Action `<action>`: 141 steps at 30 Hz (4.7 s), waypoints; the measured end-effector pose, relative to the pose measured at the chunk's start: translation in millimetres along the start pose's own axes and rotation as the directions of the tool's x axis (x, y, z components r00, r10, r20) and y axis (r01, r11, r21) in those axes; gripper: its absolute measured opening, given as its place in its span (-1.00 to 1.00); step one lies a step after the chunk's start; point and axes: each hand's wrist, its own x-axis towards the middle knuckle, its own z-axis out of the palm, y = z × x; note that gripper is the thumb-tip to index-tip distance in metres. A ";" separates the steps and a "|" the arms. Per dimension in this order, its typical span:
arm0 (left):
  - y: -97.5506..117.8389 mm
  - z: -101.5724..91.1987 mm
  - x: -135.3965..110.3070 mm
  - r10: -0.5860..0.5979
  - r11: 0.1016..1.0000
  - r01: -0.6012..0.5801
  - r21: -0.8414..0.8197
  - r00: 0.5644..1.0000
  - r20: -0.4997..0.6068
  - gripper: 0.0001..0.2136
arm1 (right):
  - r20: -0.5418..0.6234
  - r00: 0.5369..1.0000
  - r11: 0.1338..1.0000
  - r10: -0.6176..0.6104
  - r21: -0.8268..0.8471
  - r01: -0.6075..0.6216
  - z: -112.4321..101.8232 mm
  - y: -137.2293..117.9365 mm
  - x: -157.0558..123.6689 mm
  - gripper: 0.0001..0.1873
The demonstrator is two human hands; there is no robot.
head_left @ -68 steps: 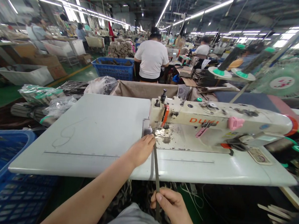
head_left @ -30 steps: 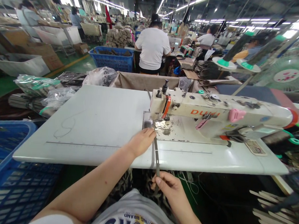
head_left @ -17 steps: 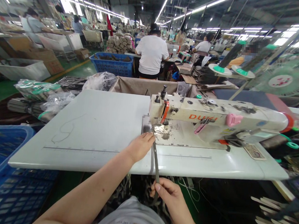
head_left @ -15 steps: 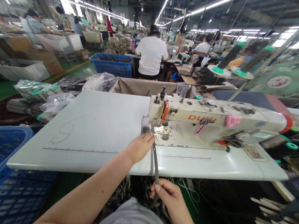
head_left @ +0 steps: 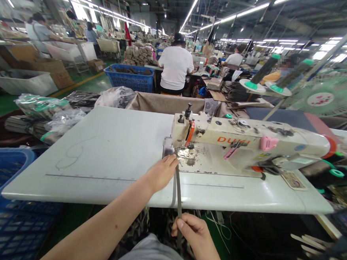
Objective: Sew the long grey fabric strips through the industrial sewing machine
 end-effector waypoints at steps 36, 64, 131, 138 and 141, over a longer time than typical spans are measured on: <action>2.2 -11.3 -1.9 0.009 0.999 -0.011 0.036 1.000 0.030 -0.83 | -0.034 0.998 0.992 0.059 0.111 -0.055 4.5 -6.2 1.4 -0.56; 1.8 -5.9 -0.4 0.026 0.999 -0.027 0.035 0.999 0.032 -0.79 | -0.015 0.999 0.996 0.034 0.077 -0.032 -0.5 6.4 3.4 -0.54; 2.4 -6.0 -1.5 -0.030 0.999 0.030 -0.013 0.999 -0.023 -0.80 | -0.032 0.998 0.994 0.060 0.097 -0.056 2.6 3.7 1.3 -0.52; -0.6 0.1 -2.2 0.001 1.000 -0.001 -0.013 1.000 -0.010 -0.77 | 0.007 0.998 0.990 0.061 0.126 -0.062 1.8 0.5 0.0 -0.56; -1.0 -1.2 -3.0 0.006 1.000 -0.006 -0.011 1.000 0.001 -0.80 | 0.025 0.999 0.993 0.038 0.114 -0.040 1.1 -1.6 -0.1 -0.59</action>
